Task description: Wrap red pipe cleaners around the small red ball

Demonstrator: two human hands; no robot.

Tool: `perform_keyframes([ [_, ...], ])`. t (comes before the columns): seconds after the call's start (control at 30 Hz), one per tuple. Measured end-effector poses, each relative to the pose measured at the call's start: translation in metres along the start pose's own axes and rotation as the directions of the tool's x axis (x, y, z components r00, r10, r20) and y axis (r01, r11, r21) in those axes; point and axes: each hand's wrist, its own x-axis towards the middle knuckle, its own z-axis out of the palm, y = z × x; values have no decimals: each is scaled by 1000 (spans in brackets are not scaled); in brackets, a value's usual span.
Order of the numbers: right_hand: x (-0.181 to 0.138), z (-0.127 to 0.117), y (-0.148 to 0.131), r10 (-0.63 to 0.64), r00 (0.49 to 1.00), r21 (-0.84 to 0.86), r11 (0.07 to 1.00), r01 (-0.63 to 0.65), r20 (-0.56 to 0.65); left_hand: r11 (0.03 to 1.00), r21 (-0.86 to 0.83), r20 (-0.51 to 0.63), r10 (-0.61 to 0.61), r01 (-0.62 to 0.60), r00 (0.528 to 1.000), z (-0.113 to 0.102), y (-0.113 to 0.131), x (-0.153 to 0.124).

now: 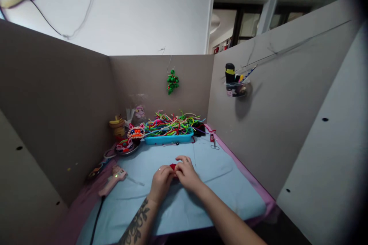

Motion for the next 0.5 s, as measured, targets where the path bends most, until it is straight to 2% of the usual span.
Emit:
perform_keyframes([
  [0.07, 1, -2, 0, 9, 1000, -5, 1000, -9, 7, 1000, -8, -6, -10, 10, 1000, 1, 0, 0],
  [0.17, -2, -4, -2, -70, 994, -38, 997, 67, -84, 988, -92, 10, -127, 127, 992, 1, 1, 2],
  [0.27, -9, 0, -4, -192, 966, -137, 976, 169, -174, 946, -184, 12, -269, 267, 963, 0, 1, 5],
  [0.33, -13, 5, -4, -236, 949, -204, 960, 194, -208, 910, -247, 17, -339, 333, 941, 0, 2, 7],
  [0.5, -13, 16, -2, -292, 932, -303, 927, 221, -215, 822, -368, 67, -444, 435, 894, -2, 0, 10],
])
